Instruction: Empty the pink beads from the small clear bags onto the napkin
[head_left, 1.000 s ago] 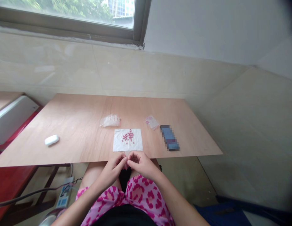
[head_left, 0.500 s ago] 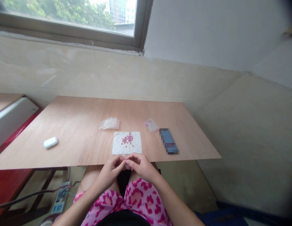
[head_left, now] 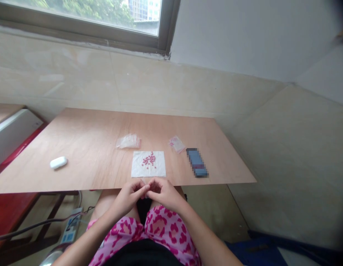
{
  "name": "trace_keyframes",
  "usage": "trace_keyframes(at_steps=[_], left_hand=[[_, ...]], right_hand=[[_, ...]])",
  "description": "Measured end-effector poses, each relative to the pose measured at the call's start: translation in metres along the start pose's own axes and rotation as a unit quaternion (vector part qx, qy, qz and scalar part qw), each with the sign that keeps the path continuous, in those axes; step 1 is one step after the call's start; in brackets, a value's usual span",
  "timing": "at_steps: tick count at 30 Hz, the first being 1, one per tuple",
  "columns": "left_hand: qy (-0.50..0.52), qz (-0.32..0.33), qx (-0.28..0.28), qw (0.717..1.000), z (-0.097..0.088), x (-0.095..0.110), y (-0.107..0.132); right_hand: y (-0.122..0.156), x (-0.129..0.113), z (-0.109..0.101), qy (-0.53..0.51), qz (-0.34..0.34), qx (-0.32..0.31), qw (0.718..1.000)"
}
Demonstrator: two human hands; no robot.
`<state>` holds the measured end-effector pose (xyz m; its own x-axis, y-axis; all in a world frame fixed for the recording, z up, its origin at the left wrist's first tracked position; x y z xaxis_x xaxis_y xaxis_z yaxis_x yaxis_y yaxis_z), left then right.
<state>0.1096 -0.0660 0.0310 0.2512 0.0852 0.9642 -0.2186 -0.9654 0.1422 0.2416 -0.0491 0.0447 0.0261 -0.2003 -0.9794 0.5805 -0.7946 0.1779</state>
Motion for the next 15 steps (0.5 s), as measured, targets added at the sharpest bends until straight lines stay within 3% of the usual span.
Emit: trace_keyframes(at_steps=[9, 15], left_hand=[[-0.056, 0.032, 0.001, 0.998, 0.002, 0.016, 0.004], [-0.15, 0.044, 0.019, 0.988, 0.003, 0.015, 0.007]], right_hand=[[-0.003, 0.007, -0.007, -0.015, 0.003, 0.022, 1.0], [-0.002, -0.001, -0.008, 0.087, -0.026, 0.043, 0.995]])
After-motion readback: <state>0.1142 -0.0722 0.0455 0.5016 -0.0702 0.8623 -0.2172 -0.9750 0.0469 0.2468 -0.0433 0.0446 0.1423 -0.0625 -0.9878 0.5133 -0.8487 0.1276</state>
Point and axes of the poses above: each hand's wrist, its own y-axis away from the middle knuckle, its own z-axis out of the palm, x = y × z, the point moved 8 cm from there along -y, towards the middle knuckle, and after that the axes turned 5 degrees about -y, right-handed, at the moved point
